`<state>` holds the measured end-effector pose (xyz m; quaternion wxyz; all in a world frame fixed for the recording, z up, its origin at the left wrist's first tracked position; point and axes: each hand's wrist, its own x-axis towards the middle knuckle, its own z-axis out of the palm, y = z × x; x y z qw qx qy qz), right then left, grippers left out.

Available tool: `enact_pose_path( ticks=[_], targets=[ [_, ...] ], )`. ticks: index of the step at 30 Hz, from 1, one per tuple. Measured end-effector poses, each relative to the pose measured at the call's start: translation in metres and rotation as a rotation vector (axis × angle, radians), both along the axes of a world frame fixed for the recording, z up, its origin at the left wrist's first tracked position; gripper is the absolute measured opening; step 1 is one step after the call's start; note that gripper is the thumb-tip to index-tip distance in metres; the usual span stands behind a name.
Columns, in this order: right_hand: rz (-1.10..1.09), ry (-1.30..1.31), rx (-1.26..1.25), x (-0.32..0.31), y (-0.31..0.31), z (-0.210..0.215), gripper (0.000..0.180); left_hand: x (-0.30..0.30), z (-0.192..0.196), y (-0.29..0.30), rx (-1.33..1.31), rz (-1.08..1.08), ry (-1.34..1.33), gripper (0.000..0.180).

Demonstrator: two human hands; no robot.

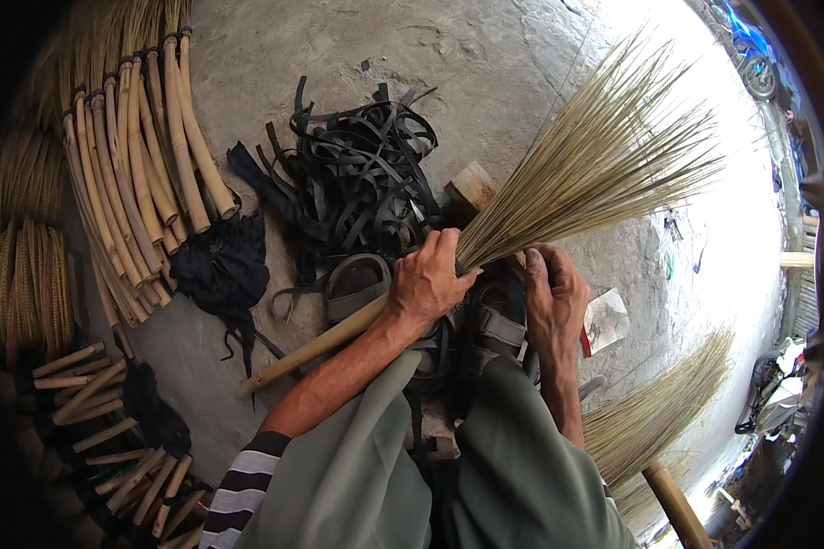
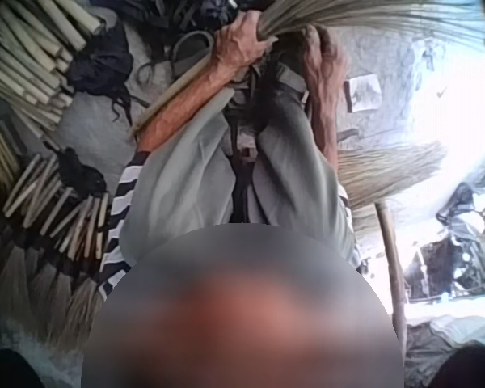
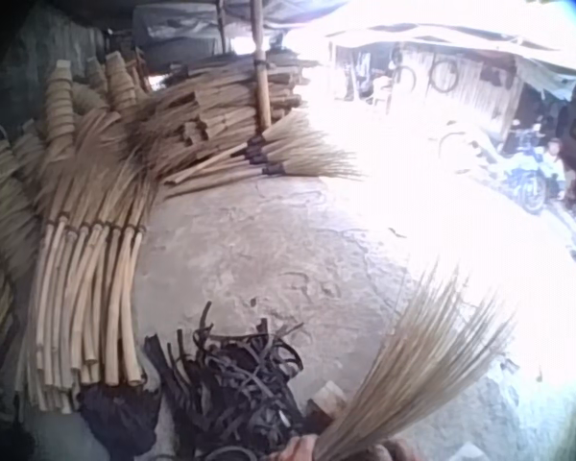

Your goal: The person sits on the floor and repeatedly wraps black rubber strips around the junction of a broom head and its wooden handle. They pull the strips tight, adjust the bundle, and trim excess material with a small knife. Finished brooms and raw materials are visible nearby.

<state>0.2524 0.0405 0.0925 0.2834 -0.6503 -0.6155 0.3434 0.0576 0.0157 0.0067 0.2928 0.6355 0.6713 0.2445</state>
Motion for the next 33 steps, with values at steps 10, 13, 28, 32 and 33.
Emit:
enact_pose_path(
  ticks=[10,13,28,32,33],
  targets=[
    [0.228,-0.255,0.248,-0.01,0.002,0.001,0.029,0.002,0.0,-0.001,-0.038,0.031,-0.013,0.063],
    [0.358,-0.521,0.391,-0.006,0.023,0.012,0.031,0.003,-0.001,-0.002,-0.032,0.038,0.008,0.064],
    [0.908,-0.696,0.313,-0.009,0.089,0.016,0.013,0.008,-0.002,-0.005,0.011,0.037,0.075,0.063],
    [0.972,-0.718,0.34,-0.008,0.091,0.014,0.01,0.009,-0.001,-0.007,0.043,0.034,0.098,0.062],
    [0.988,-0.715,0.358,-0.008,0.09,0.013,0.009,0.009,-0.001,-0.006,0.051,0.039,0.104,0.061]
  ],
)
